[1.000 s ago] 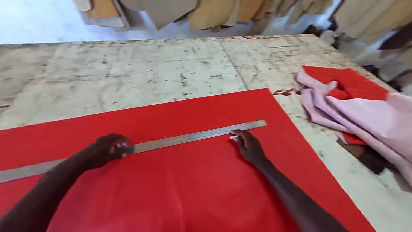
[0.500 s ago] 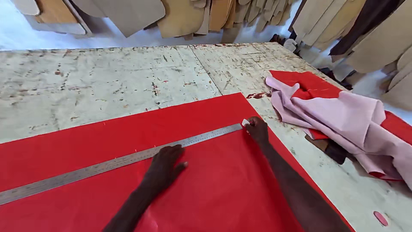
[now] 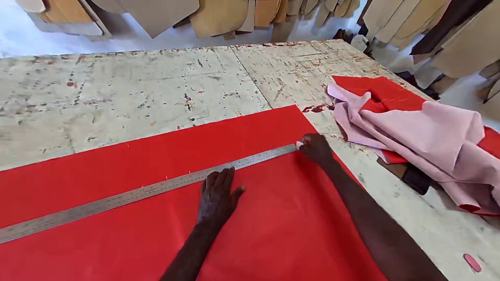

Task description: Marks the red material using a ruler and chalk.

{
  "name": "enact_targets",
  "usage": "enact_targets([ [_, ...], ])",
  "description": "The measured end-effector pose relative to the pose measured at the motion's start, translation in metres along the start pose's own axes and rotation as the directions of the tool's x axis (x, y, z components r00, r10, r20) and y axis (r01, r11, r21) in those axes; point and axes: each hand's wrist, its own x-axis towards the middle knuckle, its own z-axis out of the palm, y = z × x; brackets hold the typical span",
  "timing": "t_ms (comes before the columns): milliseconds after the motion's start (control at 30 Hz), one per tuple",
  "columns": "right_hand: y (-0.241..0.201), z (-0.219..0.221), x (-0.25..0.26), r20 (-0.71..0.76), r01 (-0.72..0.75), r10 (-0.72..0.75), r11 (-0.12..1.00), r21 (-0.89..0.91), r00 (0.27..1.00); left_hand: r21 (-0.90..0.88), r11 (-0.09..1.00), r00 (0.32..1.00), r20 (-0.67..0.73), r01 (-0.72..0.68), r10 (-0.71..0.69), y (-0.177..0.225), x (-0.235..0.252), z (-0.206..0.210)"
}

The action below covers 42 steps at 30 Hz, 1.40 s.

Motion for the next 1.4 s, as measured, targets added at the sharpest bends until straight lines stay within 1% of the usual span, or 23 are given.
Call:
enact_targets([
  [33,0.000,-0.010,0.000,0.060,-0.013,0.013,1.000,0.001,0.998,-0.002,1.000,1.000,0.005,0.005,-0.005,0.000,0.000,0.000],
  [67,0.002,-0.016,-0.003,0.071,-0.031,0.029,0.999,0.025,0.997,-0.001,1.000,1.000,0.014,0.008,-0.008,0.000,-0.001,-0.001],
  [133,0.003,-0.023,-0.013,0.019,-0.093,0.091,0.984,0.152,0.996,0.005,1.000,1.000,0.017,0.009,-0.009,0.001,-0.001,-0.002],
  [167,0.003,-0.022,-0.018,-0.012,-0.100,0.106,0.967,0.232,0.994,0.004,1.000,1.000,0.020,0.013,-0.013,0.002,-0.001,-0.002],
  [200,-0.001,-0.019,-0.023,-0.031,-0.094,0.108,0.949,0.300,0.994,0.001,1.000,1.000,0.025,0.019,-0.019,0.002,-0.001,-0.001],
  [267,-0.015,-0.004,-0.033,-0.045,-0.064,0.087,0.926,0.373,0.995,-0.004,1.000,0.999,0.027,0.021,-0.021,0.001,-0.002,-0.001],
  [367,-0.039,0.023,-0.041,-0.039,-0.020,0.040,0.903,0.428,0.998,-0.008,1.000,0.999,0.037,0.023,-0.023,0.003,-0.002,-0.003],
  [433,-0.054,0.039,-0.040,-0.023,-0.016,0.030,0.893,0.449,0.999,0.004,1.000,0.998,0.059,0.027,-0.027,0.004,-0.001,-0.004],
  [600,-0.077,0.061,-0.027,-0.026,-0.011,0.024,0.907,0.420,0.999,0.019,1.000,0.998,0.056,0.010,-0.011,0.004,-0.002,-0.005],
  [700,-0.080,0.065,-0.017,-0.041,0.017,-0.002,0.927,0.374,0.999,0.027,1.000,0.998,0.059,0.004,-0.006,0.004,-0.001,-0.003],
  [833,-0.085,0.061,-0.007,-0.029,0.062,-0.056,0.949,0.309,0.998,0.032,0.999,0.998,0.057,0.003,-0.005,0.004,-0.001,-0.004],
  [900,-0.086,0.053,-0.004,-0.056,0.053,-0.039,0.955,0.293,0.998,0.034,0.999,0.998,0.066,0.004,-0.007,0.004,0.000,-0.003],
  [1000,-0.077,0.045,0.004,-0.091,0.026,0.003,0.947,0.320,0.996,0.045,0.999,0.997,0.073,0.008,-0.011,0.004,0.000,-0.003],
  [1167,-0.074,0.051,0.001,0.031,0.031,-0.043,0.944,0.328,0.999,0.044,0.999,0.997,0.072,0.014,-0.017,0.005,0.000,-0.003],
  [1300,-0.080,0.053,0.004,0.063,0.023,-0.044,0.950,0.311,0.997,0.052,0.999,0.997,0.076,0.014,-0.017,0.005,0.001,-0.005],
  [1400,-0.085,0.053,0.009,0.051,0.069,-0.082,0.973,0.222,0.995,0.049,0.999,0.997,0.076,0.012,-0.016,0.005,0.000,-0.004],
])
